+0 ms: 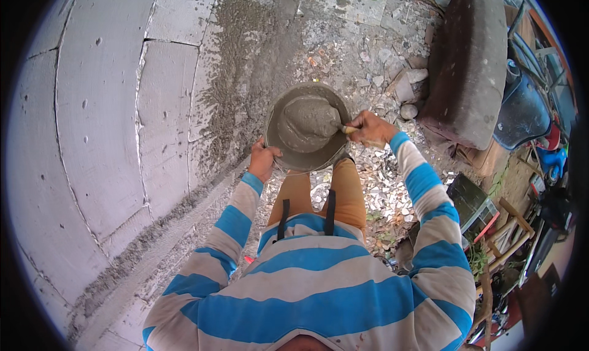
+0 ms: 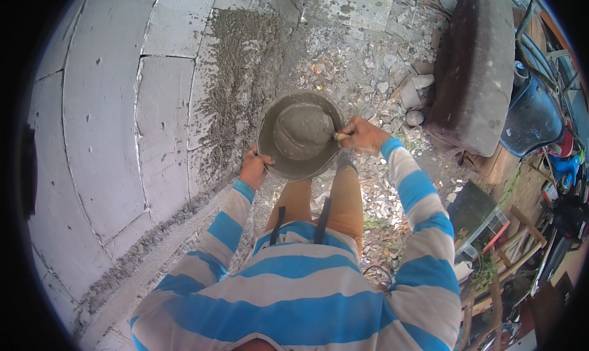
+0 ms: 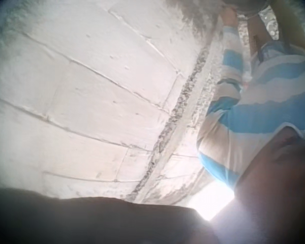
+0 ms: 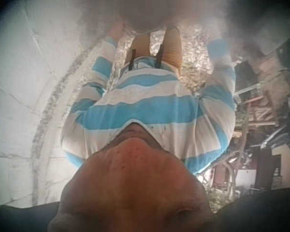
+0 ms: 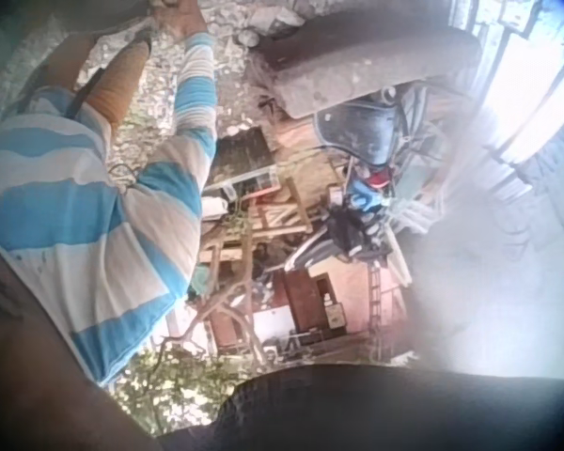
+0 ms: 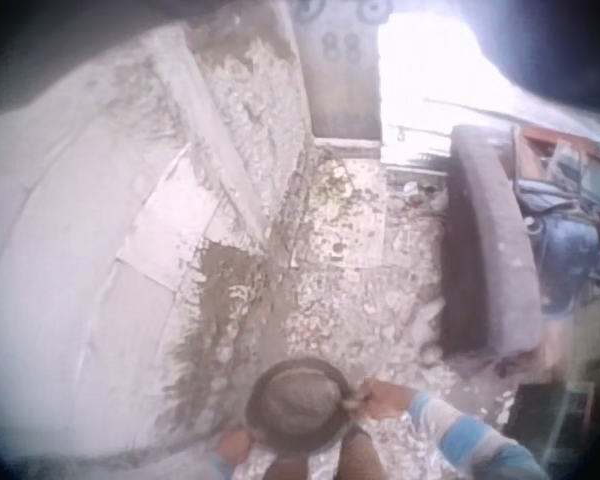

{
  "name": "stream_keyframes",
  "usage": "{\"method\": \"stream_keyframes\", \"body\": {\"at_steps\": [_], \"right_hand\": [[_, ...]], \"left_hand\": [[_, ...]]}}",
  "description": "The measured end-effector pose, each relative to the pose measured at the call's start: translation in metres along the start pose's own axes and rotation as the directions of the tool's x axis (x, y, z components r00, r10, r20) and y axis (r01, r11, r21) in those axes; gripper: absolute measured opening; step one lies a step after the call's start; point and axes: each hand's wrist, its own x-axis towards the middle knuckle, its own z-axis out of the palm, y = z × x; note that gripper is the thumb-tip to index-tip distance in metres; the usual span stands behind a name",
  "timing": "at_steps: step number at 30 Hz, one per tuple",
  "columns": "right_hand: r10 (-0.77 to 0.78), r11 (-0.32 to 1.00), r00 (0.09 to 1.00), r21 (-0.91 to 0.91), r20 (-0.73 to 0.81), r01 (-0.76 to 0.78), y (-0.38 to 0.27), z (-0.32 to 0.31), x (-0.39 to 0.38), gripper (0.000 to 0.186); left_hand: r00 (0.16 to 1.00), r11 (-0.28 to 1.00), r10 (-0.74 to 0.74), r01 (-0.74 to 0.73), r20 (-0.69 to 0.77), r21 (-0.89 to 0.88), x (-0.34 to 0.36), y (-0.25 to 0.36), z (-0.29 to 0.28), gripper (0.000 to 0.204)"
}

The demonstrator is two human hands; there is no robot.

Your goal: The person scoops wet cement from a metal bowl using a trowel and applies it to a concrete wall. They repeatedly smooth the cement onto the wall surface in a continuous motion.

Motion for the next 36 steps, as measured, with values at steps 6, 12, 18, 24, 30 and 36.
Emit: {"method": "stream_keyframes", "body": {"at_steps": [6,12,18,24,30,36], "right_hand": [[-0.144,0.946,0.985,0.278,-0.092,0.165,0.01,0.035,-0.032,0.029],[-0.084,0.881,0.956,0.427,-0.28,0.202,-0.015,0.058,-0.066,0.034],[-0.003,0.92,0.718,0.279,-0.696,0.274,-0.036,0.081,-0.006,0.04],[-0.079,0.97,0.254,-0.133,-0.964,-0.202,-0.056,0.103,0.267,0.021],[-0.162,0.98,0.472,-0.085,-0.867,0.18,-0.244,0.192,0.225,0.043],[-0.44,0.889,0.68,-0.392,-0.586,0.238,-0.118,0.163,0.026,0.045]], "left_hand": [[0.997,0.997,-0.067,0.065,-0.047,-0.039,-0.02,0.006,0.009,0.042],[0.994,0.987,-0.111,0.111,0.004,-0.114,0.002,-0.033,-0.036,0.051],[0.989,0.976,-0.144,0.137,-0.03,-0.171,-0.016,-0.031,-0.065,0.054],[0.987,0.983,-0.125,0.11,-0.103,-0.145,-0.024,-0.031,-0.11,0.053],[0.978,0.983,-0.105,0.075,-0.179,-0.169,-0.036,-0.058,-0.159,0.053],[0.978,0.981,-0.044,0.004,-0.202,-0.193,-0.055,-0.052,-0.136,0.051]]}}
